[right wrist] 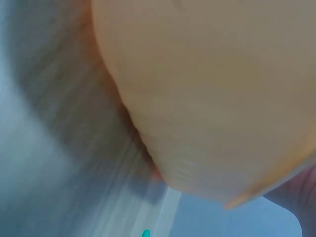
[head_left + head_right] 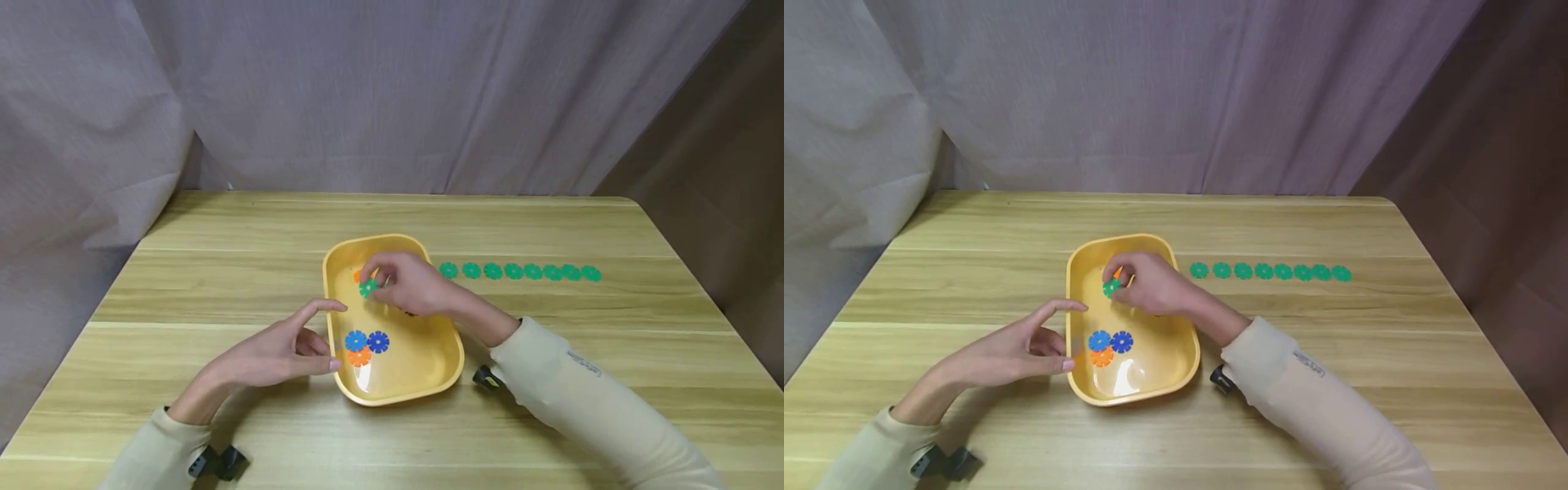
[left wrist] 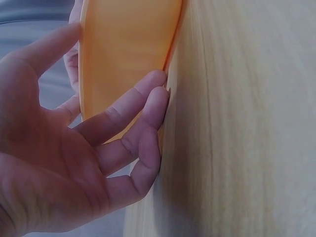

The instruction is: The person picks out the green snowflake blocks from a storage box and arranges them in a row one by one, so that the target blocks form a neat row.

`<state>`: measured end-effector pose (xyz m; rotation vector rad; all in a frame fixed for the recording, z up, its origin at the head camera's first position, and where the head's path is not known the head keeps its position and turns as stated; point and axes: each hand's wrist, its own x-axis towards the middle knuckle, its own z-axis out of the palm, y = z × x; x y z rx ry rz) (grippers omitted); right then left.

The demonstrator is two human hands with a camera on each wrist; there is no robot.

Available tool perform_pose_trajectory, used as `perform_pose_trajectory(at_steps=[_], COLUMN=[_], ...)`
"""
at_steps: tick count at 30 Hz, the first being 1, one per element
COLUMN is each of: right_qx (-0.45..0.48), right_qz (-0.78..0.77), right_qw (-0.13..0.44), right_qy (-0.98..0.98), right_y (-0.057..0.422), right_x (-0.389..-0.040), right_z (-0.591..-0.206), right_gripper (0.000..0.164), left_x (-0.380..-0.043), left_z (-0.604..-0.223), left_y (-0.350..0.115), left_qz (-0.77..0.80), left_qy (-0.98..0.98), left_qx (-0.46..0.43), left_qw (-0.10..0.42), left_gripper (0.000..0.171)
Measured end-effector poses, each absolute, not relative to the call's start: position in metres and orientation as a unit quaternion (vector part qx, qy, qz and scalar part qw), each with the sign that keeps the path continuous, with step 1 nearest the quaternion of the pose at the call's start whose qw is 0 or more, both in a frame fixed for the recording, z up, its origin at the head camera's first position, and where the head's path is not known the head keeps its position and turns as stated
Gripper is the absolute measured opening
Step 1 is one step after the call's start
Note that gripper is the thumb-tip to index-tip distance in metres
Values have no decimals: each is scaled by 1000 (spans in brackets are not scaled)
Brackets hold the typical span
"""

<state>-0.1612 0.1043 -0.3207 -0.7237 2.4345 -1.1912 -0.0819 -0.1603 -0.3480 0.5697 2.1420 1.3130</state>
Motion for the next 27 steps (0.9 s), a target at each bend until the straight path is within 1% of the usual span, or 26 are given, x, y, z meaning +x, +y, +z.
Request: perform_pose_trajectory(at_steps=[5,10,13,23,27], right_qx=[-250,-257,-252,-231,-226], right_qz=[-452,-472,-481,-519,-529], right_qw=[175,169,176,177,176], right_qy=[838,826,821,804,799], right_y=[106,107,109,118,123], right_x=[-159,-159,-159,-161,-161], right_z=[-317,-313,-311,-305,-303], right_gripper=[26,25,25,34,35], left_x=[-82,-82,-82,-83,-82], left_z=[-348,-348,-348,-348,-348], left_y=[-160,-160,-160,-160,-160], left_qz=[489,488,487,490,491], left_qy=[799,800,800,797,797], left_qx=[210,209,209,210,208], left_qw=[280,280,280,285,285], left_gripper=[75,75,75,75,76])
